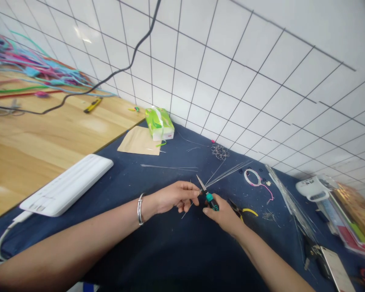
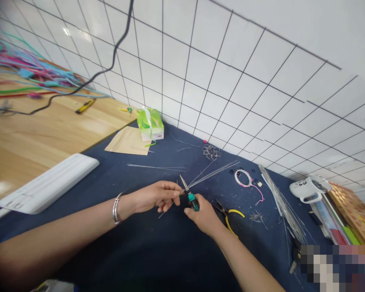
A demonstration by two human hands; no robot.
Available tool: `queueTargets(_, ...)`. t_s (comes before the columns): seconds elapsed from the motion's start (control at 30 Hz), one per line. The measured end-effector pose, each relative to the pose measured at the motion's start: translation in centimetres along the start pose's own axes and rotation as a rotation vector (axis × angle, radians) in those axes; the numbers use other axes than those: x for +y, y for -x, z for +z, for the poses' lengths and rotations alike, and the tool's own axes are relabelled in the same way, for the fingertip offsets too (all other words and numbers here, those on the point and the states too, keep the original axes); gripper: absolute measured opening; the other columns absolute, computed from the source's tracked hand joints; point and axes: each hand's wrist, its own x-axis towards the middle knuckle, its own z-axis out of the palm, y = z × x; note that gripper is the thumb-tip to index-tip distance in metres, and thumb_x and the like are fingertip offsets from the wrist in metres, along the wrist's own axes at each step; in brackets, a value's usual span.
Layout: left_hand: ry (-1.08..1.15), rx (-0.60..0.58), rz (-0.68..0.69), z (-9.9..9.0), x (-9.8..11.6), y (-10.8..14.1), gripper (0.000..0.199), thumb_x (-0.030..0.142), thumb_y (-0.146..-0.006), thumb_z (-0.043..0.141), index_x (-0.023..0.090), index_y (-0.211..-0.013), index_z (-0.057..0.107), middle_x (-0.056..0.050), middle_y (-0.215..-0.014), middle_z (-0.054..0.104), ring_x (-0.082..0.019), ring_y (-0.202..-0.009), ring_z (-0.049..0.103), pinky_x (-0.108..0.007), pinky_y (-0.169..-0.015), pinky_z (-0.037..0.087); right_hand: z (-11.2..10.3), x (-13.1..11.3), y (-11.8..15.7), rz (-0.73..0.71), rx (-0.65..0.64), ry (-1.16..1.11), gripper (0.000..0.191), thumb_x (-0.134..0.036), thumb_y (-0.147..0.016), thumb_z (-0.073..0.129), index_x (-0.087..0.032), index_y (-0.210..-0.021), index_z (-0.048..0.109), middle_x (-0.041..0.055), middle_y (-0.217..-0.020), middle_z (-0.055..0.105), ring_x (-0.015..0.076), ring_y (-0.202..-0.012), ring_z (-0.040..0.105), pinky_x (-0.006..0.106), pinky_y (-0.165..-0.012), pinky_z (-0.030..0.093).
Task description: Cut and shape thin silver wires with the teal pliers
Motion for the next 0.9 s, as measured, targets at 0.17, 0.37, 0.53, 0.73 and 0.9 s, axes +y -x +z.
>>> queueTargets(0.17,-0.126,0.044,0.013,0.2,-0.7,-0.3,0.032,0.03,-0.074,0.061,0.015,-0.101,0.053,0.004,-0.06,0.053,-0.005,-0.04,0.044,-0.016,-0.038,0.036,0.4,-0.4,0.0,0.036,-0.002,0.087,0.023,-0.03,-0.073,0.058,-0.019,-0.093,0.051,0.0001,-0.081,0.056,0.0149,-0.073,0.05,0.027,-0.066,0.037)
queueTargets(0.37,-0.245,0.001,-0.037,-0.8,-0.5,-0.2,0.026,0.028,-0.077,0.054,0.016,-0.1,0.054,-0.003,-0.078,0.063,-0.006,-0.045,0.051,-0.015,-0.037,0.035,-0.2,-0.2,0.0,0.054,-0.023,0.101,0.02,-0.031,-0.073,0.058,-0.018,-0.087,0.052,-0.0005,-0.078,0.054,0.014,-0.071,0.049,0.026,-0.064,0.037)
queueTargets(0.53,-0.269,-0.029,-0.085,-1.3,-0.2,-0.3,0.033,0.042,-0.082,0.047,0.014,-0.098,0.056,-0.006,-0.081,0.065,-0.01,-0.05,0.058,-0.018,-0.039,0.04,-0.9,0.5,0.4,0.096,-0.049,-0.006,0.018,-0.031,-0.074,0.058,-0.018,-0.086,0.051,-0.0027,-0.072,0.05,0.0107,-0.064,0.046,0.024,-0.059,0.036)
queueTargets(0.73,-0.231,-0.003,-0.078,-0.9,-0.4,-0.4,0.037,0.048,-0.081,0.048,0.014,-0.091,0.057,-0.003,-0.069,0.062,-0.009,-0.045,0.055,-0.018,-0.04,0.041,-0.7,0.8,0.4,0.115,-0.063,-0.078,0.02,-0.031,-0.075,0.058,-0.018,-0.088,0.05,-0.0035,-0.071,0.049,0.0081,-0.057,0.044,0.022,-0.054,0.035)
queueTargets(0.9,-0.19,-0.008,-0.076,-0.7,-0.5,-0.3,0.038,0.048,-0.082,0.046,0.013,-0.089,0.057,-0.003,-0.065,0.061,-0.009,-0.043,0.054,-0.018,-0.039,0.04,-0.5,0.1,0.3,0.122,-0.098,-0.095,0.021,-0.031,-0.075,0.058,-0.018,-0.088,0.05,-0.0029,-0.072,0.05,0.0081,-0.057,0.045,0.021,-0.052,0.035)
